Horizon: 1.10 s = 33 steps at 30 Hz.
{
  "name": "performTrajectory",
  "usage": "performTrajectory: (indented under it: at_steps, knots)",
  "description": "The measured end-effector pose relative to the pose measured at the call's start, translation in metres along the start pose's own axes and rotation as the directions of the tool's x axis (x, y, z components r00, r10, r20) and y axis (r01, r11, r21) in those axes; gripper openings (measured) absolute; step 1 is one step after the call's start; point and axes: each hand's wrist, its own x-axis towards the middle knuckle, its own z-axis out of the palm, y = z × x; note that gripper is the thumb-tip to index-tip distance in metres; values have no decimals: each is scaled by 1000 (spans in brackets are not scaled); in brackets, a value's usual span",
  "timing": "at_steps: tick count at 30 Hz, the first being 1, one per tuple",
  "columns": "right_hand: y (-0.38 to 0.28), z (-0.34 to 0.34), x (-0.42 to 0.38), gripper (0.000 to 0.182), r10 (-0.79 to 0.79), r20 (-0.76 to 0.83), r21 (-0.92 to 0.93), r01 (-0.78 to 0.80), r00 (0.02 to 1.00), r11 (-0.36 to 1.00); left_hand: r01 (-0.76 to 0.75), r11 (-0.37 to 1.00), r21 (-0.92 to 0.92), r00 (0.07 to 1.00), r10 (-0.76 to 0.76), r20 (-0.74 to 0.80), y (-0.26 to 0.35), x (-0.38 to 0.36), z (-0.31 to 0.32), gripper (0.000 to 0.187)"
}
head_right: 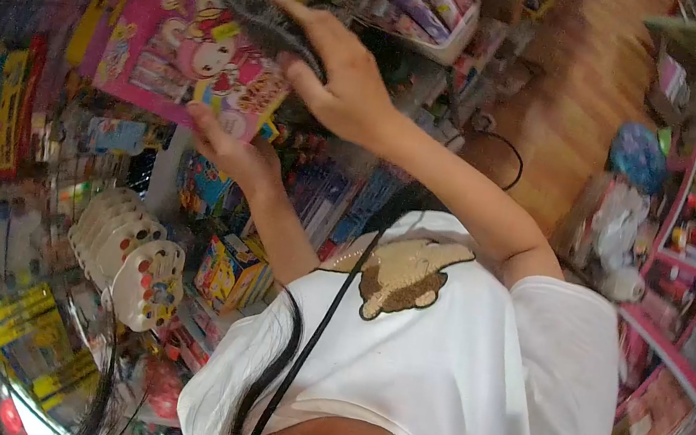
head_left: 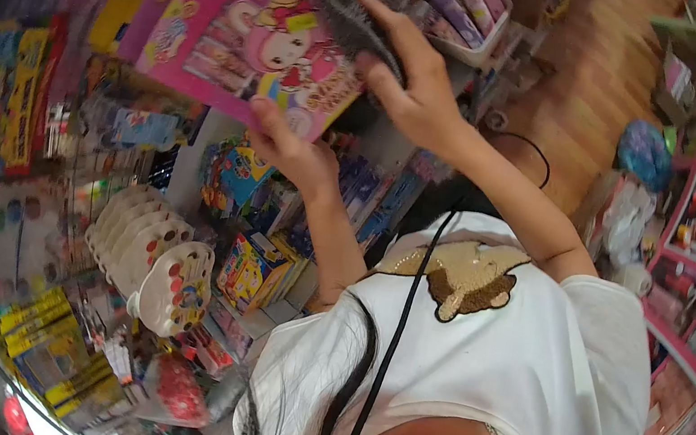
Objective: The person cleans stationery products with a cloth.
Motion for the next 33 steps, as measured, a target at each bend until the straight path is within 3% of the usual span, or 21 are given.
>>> performTrajectory:
  at_steps: [1,3,5,6,7,9,11,13,15,17,19,22,25,27,29,30,33]
  knots:
    - [1,-1,9,47,-3,42,20,2,999,1000,0,1000,28,1000,0,30,-2,0,-3,45]
    - [7,-4,44,43,129,264,86,-157,956,984,-67,988,140,996,58,70,-1,-4,-1,48]
    - [24,7,77,43,3,345,127,-50,939,991,-75,978,193,988,46,148,-1,-6,-6,61]
    - [19,11,94,49,-7,397,240,-96,918,966,-84,972,219,988,53,143,0,-8,-6,57]
    - [15,17,109,47,21,388,181,-99,922,978,-101,972,214,986,68,155,2,-9,-3,56]
    - [14,32,129,46,-64,292,189,8,954,982,-125,969,213,981,89,172,7,-13,0,53]
    - [11,40,133,46,-54,296,296,-38,954,954,-116,981,156,985,93,146,14,-15,5,44]
    - [10,28,118,45,161,393,197,-254,905,947,-129,980,153,980,102,169,20,-12,3,41]
    - [15,21,89,42,225,444,370,-406,867,836,-131,978,160,987,114,111,18,-9,-3,38]
    - [9,9,48,41,350,430,252,-483,832,839,-142,975,173,988,129,89,20,-6,-6,37]
    - [23,1,11,39,416,461,254,-566,784,785,-156,970,188,986,141,92,23,-5,-9,38]
    - [17,-2,7,40,404,405,284,-533,820,797,-207,939,275,975,176,136,25,-3,-12,34]
    - [12,7,52,40,287,291,288,-370,912,883,-143,949,281,982,101,159,27,-12,-6,33]
    - [3,18,87,35,158,285,376,-262,945,889,-174,945,278,977,132,165,28,-14,-6,33]
    - [-9,30,115,31,-159,187,144,133,969,981,-157,949,275,978,110,177,33,-15,-5,33]
    - [-12,36,122,30,-322,166,14,324,932,946,-196,936,294,972,145,187,36,-16,-4,33]
    - [-11,47,129,26,-544,133,-198,560,828,804,-292,895,338,950,231,209,38,-15,-3,33]
